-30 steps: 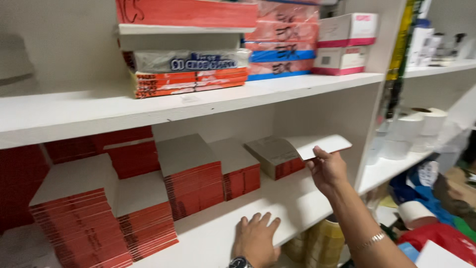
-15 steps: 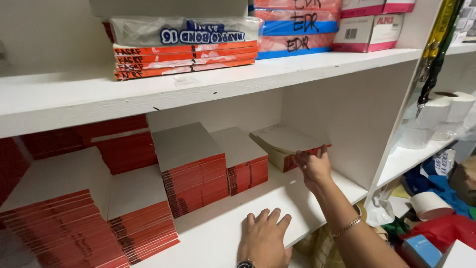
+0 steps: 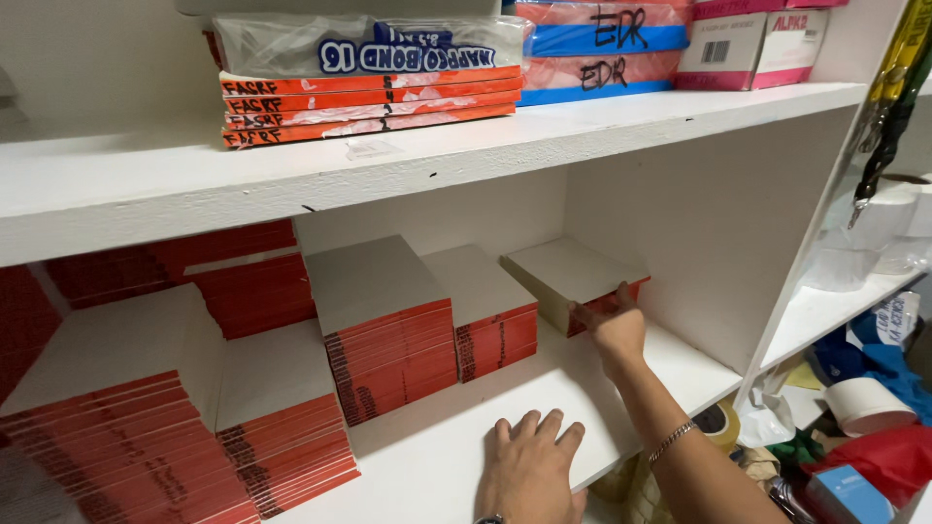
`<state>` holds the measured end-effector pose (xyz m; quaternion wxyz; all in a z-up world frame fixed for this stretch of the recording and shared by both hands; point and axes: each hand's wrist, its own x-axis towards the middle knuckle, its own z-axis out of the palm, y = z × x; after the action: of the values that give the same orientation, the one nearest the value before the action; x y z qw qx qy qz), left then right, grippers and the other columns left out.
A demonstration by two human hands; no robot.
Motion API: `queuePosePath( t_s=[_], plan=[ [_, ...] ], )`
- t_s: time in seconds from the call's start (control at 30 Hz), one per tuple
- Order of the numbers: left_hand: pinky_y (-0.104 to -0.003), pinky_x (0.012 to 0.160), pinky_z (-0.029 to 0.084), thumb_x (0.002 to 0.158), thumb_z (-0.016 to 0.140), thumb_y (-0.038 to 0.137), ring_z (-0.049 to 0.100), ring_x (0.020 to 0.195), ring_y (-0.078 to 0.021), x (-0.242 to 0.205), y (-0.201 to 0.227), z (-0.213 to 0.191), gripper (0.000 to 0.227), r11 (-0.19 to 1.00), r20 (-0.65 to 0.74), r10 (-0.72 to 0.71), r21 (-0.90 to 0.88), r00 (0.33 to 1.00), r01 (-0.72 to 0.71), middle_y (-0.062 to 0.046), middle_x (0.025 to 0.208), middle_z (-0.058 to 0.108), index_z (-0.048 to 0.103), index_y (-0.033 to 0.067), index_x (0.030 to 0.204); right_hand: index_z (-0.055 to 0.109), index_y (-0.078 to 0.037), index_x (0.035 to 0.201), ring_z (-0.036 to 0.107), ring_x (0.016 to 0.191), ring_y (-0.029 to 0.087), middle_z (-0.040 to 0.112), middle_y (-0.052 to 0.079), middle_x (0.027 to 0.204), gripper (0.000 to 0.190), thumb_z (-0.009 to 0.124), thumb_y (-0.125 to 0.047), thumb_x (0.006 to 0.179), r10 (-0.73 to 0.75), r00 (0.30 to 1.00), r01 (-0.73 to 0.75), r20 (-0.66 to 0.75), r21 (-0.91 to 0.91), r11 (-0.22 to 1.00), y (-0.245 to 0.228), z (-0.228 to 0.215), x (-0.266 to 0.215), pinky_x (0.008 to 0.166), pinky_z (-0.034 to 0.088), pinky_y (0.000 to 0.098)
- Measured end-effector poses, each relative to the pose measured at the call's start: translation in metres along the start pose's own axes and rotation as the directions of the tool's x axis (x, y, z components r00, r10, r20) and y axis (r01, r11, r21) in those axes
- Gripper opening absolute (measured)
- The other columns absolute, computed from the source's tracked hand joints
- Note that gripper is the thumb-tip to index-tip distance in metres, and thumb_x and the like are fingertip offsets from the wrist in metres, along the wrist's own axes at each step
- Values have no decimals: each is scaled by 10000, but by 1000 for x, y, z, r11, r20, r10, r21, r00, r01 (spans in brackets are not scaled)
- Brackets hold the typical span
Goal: The person organizes stacks of paper pads on a shelf by hand, moving some pads to a different stack on top of a cardboard box.
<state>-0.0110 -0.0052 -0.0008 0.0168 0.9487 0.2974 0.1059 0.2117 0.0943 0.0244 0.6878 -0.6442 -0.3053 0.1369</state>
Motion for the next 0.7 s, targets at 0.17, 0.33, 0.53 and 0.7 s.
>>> queuePosePath(
  t_s=[0.17, 0.33, 0.53, 0.7],
  plan=[
    [-554, 884, 348, 831, 747, 362, 459, 1167, -341, 0, -2, 3, 607, 1000, -50, 20, -9, 999, -21, -123, 1306, 515, 549, 127, 1355, 482, -76, 1046, 550, 881, 298, 597, 128, 1117, 545, 778, -456, 793, -78, 997, 75, 9, -384, 920, 16, 6, 11, 719, 443, 411],
    [-555, 904, 337, 826, 771, 385, 464, 1188, -337, 0, 0, 2, 619, 1000, -66, 15, -15, 998, -16, -122, 1292, 532, 564, 127, 1349, 472, -16, 1511, 455, 1401, 391, 428, 254, 1543, 933, 790, -508, 785, -271, 962, 226, -38, -447, 865, 44, 16, 31, 1117, 424, 474],
    [-556, 911, 334, 824, 773, 387, 460, 1176, -337, 0, -2, 5, 619, 1000, -73, 19, -18, 997, -21, -124, 1293, 525, 559, 127, 1343, 335, -110, 1583, 476, 1350, 379, 399, 246, 1511, 991, 760, -482, 768, -130, 991, 109, -25, -401, 910, 21, 17, 18, 1087, 423, 463],
    [-552, 913, 331, 824, 760, 365, 453, 1185, -328, -1, -1, 3, 608, 1000, -50, 8, -26, 999, -9, -115, 1290, 521, 556, 135, 1348, 366, -63, 1544, 483, 1334, 384, 410, 237, 1514, 974, 810, -426, 756, -220, 975, 192, -23, -401, 895, 19, 12, 9, 1038, 460, 476]
  ],
)
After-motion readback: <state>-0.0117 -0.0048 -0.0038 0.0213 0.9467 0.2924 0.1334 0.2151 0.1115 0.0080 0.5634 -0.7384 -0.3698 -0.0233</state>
